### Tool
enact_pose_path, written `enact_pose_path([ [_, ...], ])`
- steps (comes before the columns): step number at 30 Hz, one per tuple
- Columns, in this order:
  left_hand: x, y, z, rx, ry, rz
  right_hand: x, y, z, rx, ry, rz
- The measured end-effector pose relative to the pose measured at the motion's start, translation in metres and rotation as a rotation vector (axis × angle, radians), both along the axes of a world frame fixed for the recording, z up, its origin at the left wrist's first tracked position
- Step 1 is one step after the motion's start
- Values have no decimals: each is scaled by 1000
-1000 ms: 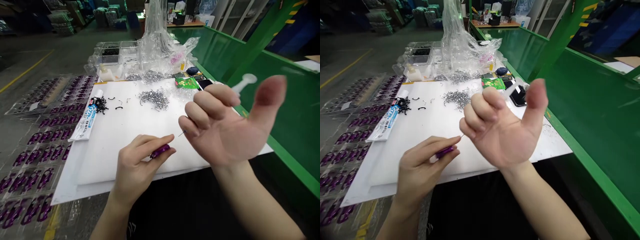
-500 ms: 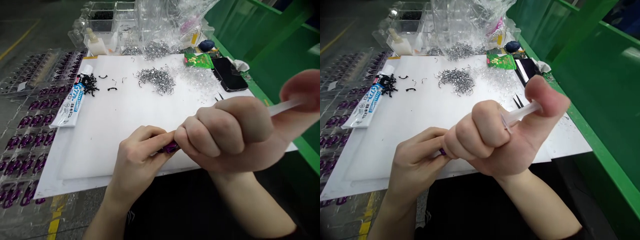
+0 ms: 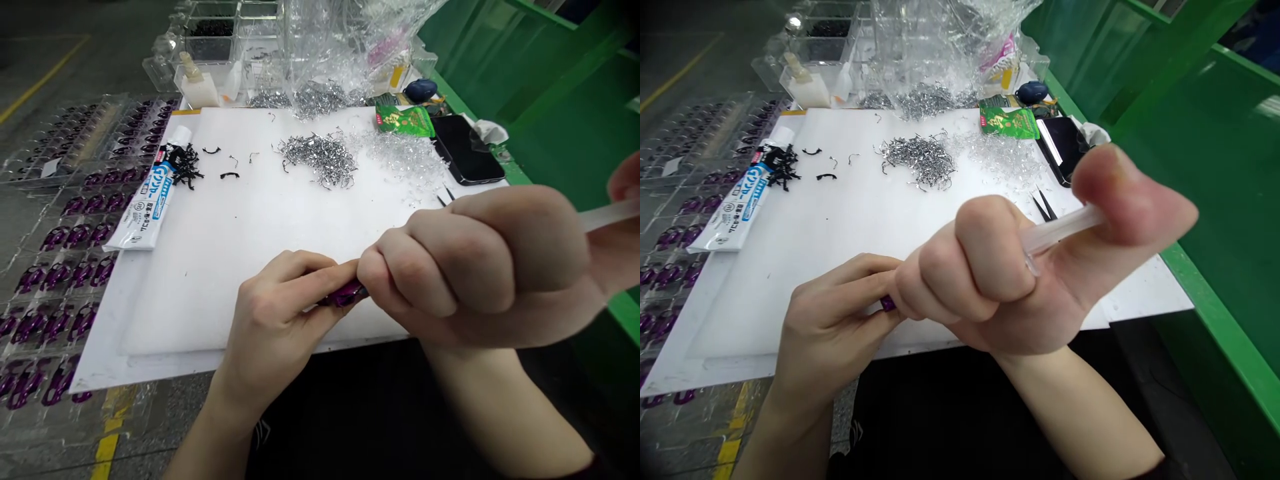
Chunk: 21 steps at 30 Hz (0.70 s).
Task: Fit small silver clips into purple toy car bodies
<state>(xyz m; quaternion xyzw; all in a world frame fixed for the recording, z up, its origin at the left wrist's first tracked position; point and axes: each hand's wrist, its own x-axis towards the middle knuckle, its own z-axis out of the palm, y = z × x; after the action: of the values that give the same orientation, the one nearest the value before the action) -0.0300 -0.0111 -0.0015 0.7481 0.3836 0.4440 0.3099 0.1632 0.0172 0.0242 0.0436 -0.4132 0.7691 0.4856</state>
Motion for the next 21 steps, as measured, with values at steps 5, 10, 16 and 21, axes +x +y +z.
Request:
enact_pose_path([
  [5,-1,0,0,-18,-16,-11,1,-1,-1,31,50,-10],
  [10,-4,0,-1,-37,-27,-38,-2,-3,-3,-65,201,-35],
  [16,-7,2,1,-66,-29,-64,-6,-2,-2,-105,171,-18],
  [21,-9,5,1,-79,-46,-98,-2,-1,-6,-119,190,34],
])
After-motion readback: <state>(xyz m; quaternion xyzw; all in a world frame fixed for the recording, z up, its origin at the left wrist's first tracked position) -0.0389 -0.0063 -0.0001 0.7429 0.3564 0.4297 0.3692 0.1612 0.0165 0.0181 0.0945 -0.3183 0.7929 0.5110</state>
